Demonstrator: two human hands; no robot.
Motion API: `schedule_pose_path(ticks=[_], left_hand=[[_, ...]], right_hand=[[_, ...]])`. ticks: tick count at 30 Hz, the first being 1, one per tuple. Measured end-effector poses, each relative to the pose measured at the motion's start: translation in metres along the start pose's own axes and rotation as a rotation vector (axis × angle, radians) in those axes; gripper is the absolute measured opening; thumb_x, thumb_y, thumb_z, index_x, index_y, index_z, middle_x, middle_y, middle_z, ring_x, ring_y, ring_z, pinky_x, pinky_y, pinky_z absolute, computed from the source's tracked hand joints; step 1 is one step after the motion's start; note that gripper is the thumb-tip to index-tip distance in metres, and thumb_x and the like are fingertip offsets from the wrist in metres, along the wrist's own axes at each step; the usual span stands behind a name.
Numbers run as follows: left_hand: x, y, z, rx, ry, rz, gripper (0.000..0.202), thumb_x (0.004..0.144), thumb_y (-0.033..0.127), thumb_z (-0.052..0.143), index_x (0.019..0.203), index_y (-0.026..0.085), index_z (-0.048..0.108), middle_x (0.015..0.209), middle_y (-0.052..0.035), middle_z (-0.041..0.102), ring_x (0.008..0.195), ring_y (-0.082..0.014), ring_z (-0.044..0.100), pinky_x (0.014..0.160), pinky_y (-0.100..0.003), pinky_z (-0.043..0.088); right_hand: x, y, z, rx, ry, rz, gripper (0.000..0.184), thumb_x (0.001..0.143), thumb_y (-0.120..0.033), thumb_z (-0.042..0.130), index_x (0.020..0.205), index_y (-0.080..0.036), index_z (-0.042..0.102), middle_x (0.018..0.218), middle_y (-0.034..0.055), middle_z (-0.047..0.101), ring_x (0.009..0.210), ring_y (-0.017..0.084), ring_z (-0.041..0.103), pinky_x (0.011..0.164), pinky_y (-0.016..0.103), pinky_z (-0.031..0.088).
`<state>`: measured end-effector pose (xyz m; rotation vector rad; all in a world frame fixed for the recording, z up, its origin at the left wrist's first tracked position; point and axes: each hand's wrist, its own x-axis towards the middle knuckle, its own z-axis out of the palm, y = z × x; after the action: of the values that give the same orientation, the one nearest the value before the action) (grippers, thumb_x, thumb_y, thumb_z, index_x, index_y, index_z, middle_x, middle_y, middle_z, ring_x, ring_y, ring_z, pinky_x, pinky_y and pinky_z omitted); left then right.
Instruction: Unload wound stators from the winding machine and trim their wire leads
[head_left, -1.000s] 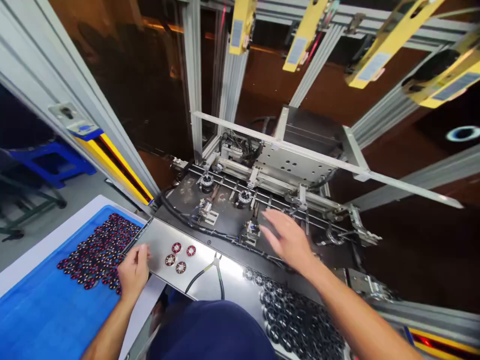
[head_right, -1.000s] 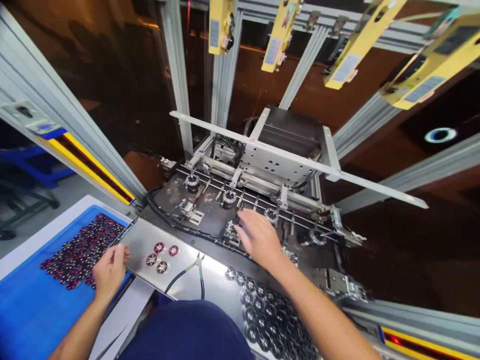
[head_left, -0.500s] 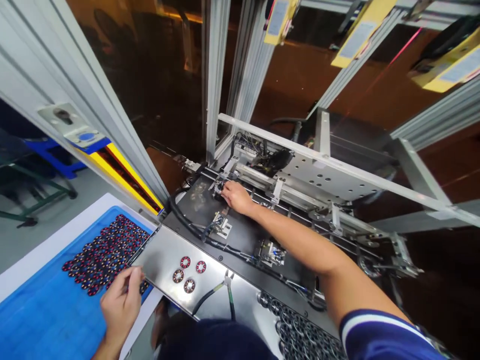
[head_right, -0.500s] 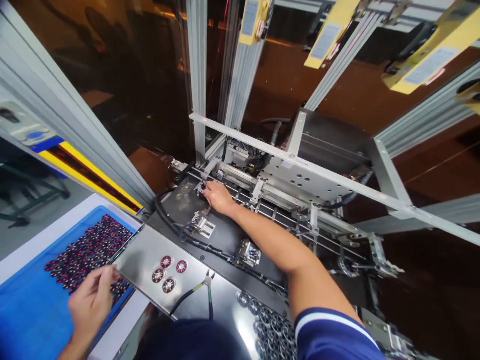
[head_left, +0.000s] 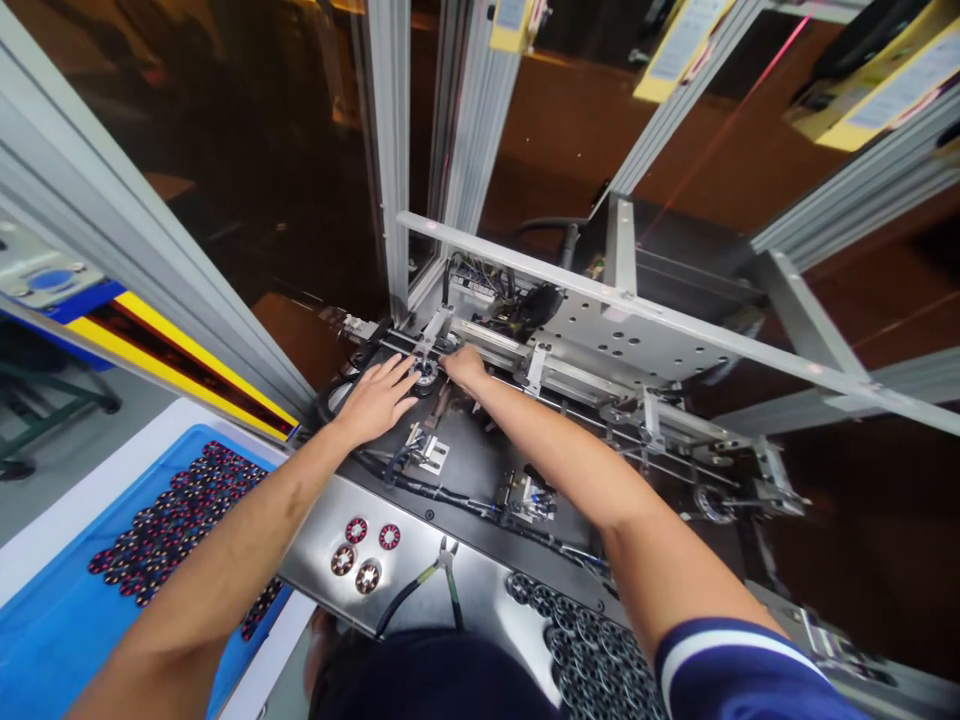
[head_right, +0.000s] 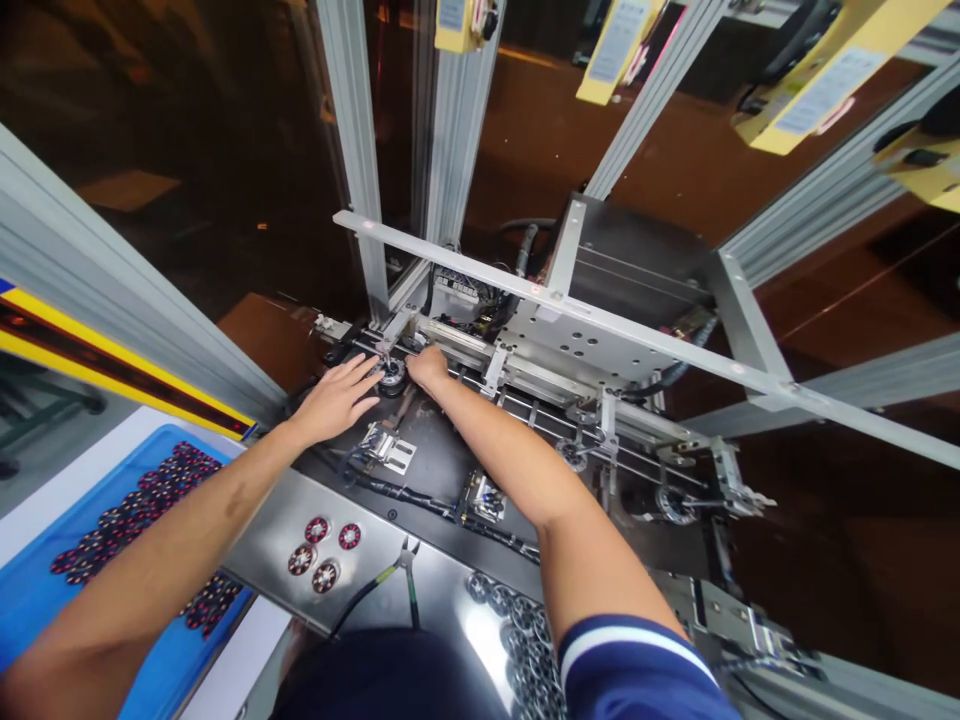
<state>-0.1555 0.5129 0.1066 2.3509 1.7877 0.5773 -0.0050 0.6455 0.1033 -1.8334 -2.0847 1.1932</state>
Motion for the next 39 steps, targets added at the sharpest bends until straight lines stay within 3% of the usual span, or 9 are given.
schedule_pose_path(ticks=[6,12,15,18,23,26,29,34,39], left_hand=[[0.011,-0.007,0.017,0.091,-0.137,0.049,0.047,0.095,0.033,0.047,0.141,0.019,0.049,0.152,-0.0124,0.044,0.144,-0.0315,0.033,0.114,-0.054,0.029],[0.013,-0.006,0.018,0.160,-0.187,0.048,0.051,0.094,0.029,0.048,0.144,0.019,0.044,0.154,-0.0130,0.041,0.145,-0.0301,0.032,0.114,-0.052,0.030],[0.012,-0.006,0.016,0.192,-0.201,0.049,0.052,0.093,0.028,0.050,0.144,0.019,0.044,0.154,-0.0132,0.042,0.143,-0.0308,0.035,0.113,-0.051,0.031],[0.010,-0.005,0.015,0.210,-0.205,0.060,0.055,0.093,0.030,0.051,0.146,0.018,0.040,0.156,-0.0144,0.038,0.144,-0.0311,0.034,0.115,-0.051,0.029],[0.009,0.002,0.020,0.229,-0.193,0.070,0.057,0.092,0.029,0.056,0.146,0.021,0.040,0.157,-0.0179,0.033,0.142,-0.0323,0.035,0.113,-0.050,0.031],[0.011,0.008,0.024,0.249,-0.189,0.056,0.055,0.092,0.027,0.055,0.145,0.024,0.041,0.155,-0.0204,0.033,0.141,-0.0345,0.036,0.108,-0.053,0.036],[0.012,0.011,0.026,0.276,-0.196,0.042,0.051,0.093,0.025,0.054,0.143,0.025,0.045,0.155,-0.0208,0.033,0.141,-0.0361,0.035,0.107,-0.054,0.036],[0.010,0.011,0.027,0.323,-0.219,0.039,0.047,0.092,0.020,0.053,0.139,0.027,0.051,0.158,-0.0190,0.029,0.143,-0.0377,0.032,0.108,-0.056,0.033],[0.007,0.013,0.029,0.336,-0.207,0.021,0.048,0.091,0.015,0.050,0.137,0.028,0.053,0.160,-0.0180,0.026,0.143,-0.0391,0.031,0.107,-0.059,0.031]], right_hand=[[0.000,0.002,0.005,0.138,-0.075,-0.011,0.030,0.093,-0.036,0.059,0.115,-0.015,0.060,0.112,0.0068,0.064,0.095,0.019,0.065,0.081,0.039,0.057],[-0.003,-0.004,0.004,0.155,-0.067,-0.039,0.028,0.094,-0.036,0.059,0.112,-0.014,0.061,0.108,0.0059,0.065,0.091,0.018,0.066,0.078,0.037,0.057],[-0.031,-0.014,-0.012,0.150,0.004,-0.131,0.027,0.091,-0.034,0.062,0.108,-0.013,0.063,0.107,0.0064,0.067,0.093,0.019,0.065,0.082,0.038,0.056],[-0.087,-0.013,-0.045,0.151,0.057,-0.312,0.028,0.084,-0.031,0.071,0.102,-0.012,0.066,0.103,0.0055,0.069,0.098,0.020,0.064,0.091,0.035,0.050],[-0.207,0.046,-0.110,0.148,0.069,-0.531,0.023,0.084,-0.037,0.066,0.096,-0.018,0.069,0.092,0.0031,0.073,0.086,0.020,0.067,0.083,0.035,0.054],[-0.258,0.103,-0.129,0.195,0.166,-0.385,0.030,0.084,-0.046,0.064,0.100,-0.021,0.069,0.096,0.0061,0.075,0.087,0.022,0.070,0.084,0.039,0.057],[-0.285,0.147,-0.128,0.234,0.222,-0.236,0.034,0.082,-0.052,0.065,0.096,-0.020,0.070,0.094,0.0070,0.076,0.084,0.023,0.071,0.082,0.039,0.059],[-0.284,0.166,-0.122,0.150,0.237,-0.244,0.033,0.086,-0.048,0.060,0.094,-0.018,0.070,0.091,0.0070,0.076,0.081,0.021,0.072,0.078,0.035,0.059],[-0.226,0.152,-0.120,-0.100,0.244,-0.345,0.020,0.088,-0.033,0.058,0.089,-0.016,0.069,0.082,0.0049,0.074,0.072,0.019,0.068,0.072,0.032,0.053]])
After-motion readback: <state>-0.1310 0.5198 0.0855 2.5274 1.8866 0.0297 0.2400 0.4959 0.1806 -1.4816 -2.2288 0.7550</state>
